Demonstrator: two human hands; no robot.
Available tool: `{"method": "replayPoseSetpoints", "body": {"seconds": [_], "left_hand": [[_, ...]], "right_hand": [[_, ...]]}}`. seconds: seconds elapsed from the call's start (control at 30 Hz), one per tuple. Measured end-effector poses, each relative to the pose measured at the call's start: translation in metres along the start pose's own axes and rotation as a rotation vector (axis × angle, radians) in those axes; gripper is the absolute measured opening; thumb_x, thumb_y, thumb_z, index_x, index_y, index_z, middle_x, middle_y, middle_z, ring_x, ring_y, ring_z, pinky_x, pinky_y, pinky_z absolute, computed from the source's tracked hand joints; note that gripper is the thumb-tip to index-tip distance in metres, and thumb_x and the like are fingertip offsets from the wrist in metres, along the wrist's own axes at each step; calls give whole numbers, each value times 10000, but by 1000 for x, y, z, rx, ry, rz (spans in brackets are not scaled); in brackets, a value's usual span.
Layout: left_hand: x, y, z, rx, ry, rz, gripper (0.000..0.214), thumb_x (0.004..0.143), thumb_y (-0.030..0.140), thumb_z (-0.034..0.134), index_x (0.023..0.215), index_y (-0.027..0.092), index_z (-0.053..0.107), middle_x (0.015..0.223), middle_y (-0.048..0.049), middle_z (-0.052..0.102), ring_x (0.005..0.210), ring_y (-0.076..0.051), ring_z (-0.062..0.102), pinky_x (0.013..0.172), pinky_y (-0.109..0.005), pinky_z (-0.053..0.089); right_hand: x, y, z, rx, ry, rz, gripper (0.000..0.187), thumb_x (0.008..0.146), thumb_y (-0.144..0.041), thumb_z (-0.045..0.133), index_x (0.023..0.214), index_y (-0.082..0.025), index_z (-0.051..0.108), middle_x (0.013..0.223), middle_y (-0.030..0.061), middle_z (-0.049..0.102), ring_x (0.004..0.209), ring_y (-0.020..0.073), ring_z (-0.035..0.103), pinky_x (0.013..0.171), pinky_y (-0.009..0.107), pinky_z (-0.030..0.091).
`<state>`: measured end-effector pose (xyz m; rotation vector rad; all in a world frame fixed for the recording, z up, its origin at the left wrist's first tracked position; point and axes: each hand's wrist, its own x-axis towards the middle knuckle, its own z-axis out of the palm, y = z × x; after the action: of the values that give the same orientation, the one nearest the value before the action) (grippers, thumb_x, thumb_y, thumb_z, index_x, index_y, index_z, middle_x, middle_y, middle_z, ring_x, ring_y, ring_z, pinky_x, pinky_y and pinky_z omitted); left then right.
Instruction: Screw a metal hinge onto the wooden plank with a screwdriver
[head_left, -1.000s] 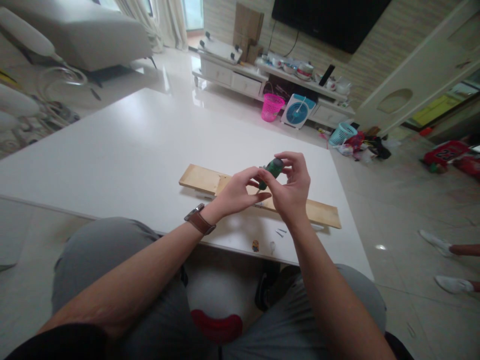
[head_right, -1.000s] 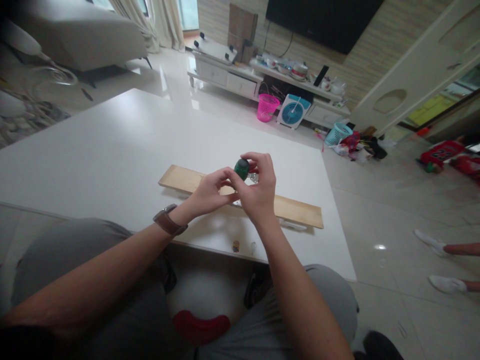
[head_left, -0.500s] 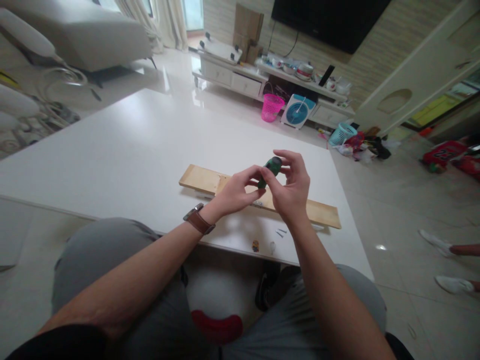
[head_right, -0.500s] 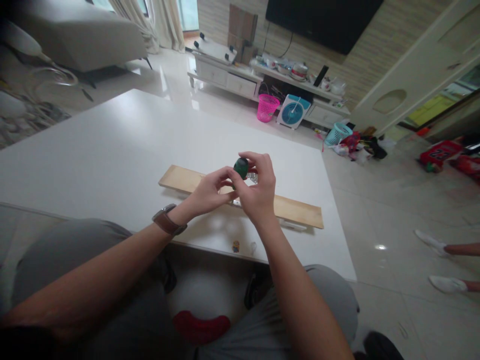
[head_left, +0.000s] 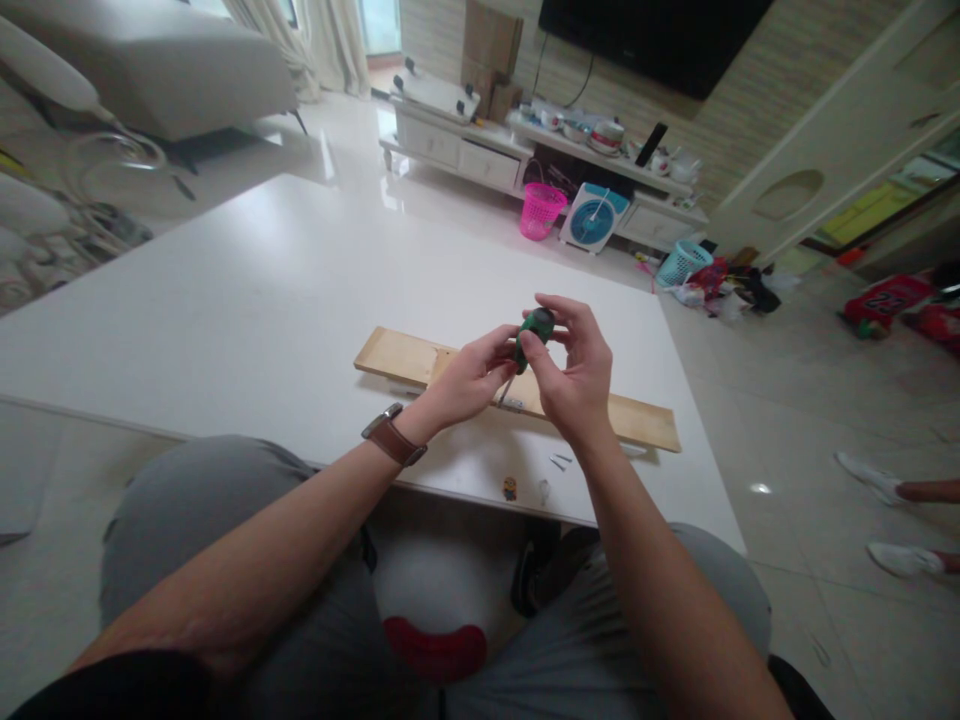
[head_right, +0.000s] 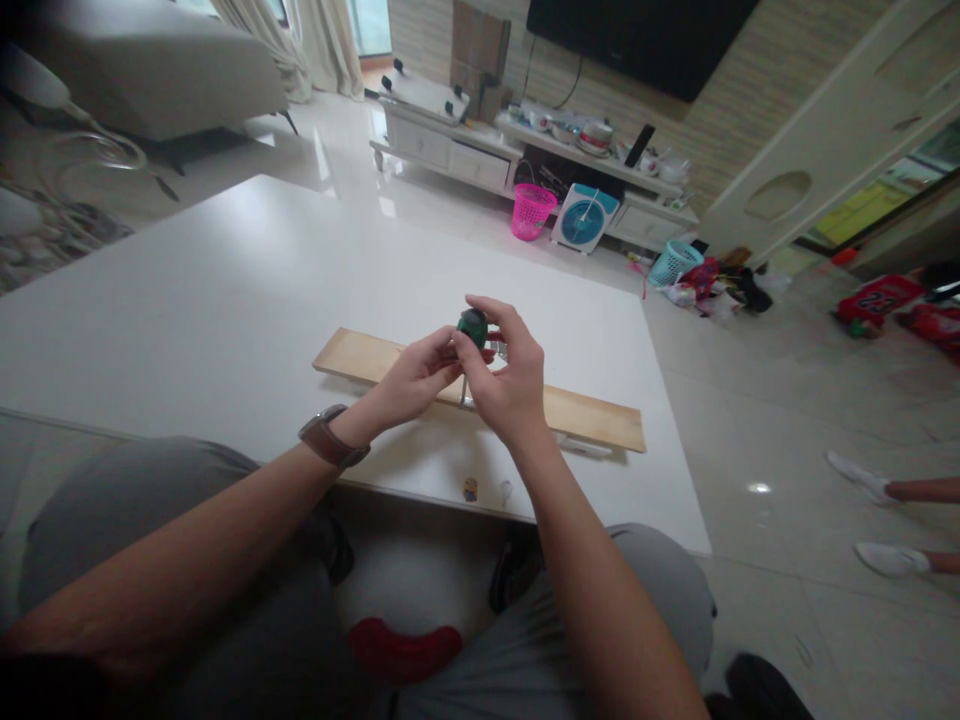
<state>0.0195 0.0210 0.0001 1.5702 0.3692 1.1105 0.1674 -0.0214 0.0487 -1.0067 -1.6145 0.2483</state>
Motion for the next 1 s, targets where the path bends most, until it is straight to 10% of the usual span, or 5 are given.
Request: {"method": "replayPoseSetpoints", "body": {"seconds": [0.27,1.0], "left_hand": [[0,-1,2,110,79,49,182,870,246,793,1003,178,690,1093,-79,733,1004,-203,714,937,-379,625],[0,-9,-1,36,45,10,394,917,215,737,1284,210,596,1085,-76,767,1057,-220,750,993,-392,600]], "right_hand": [[1,-5,1,-91,59,13,252,905,-429,793,1105,-308,701,1036,6,678,961,200,664,814,358,589],[-1,1,2,72,-19,19,260,993,-339,637,1252,-323,619,1262,30,735,1175,227,717,904,386,608]]}}
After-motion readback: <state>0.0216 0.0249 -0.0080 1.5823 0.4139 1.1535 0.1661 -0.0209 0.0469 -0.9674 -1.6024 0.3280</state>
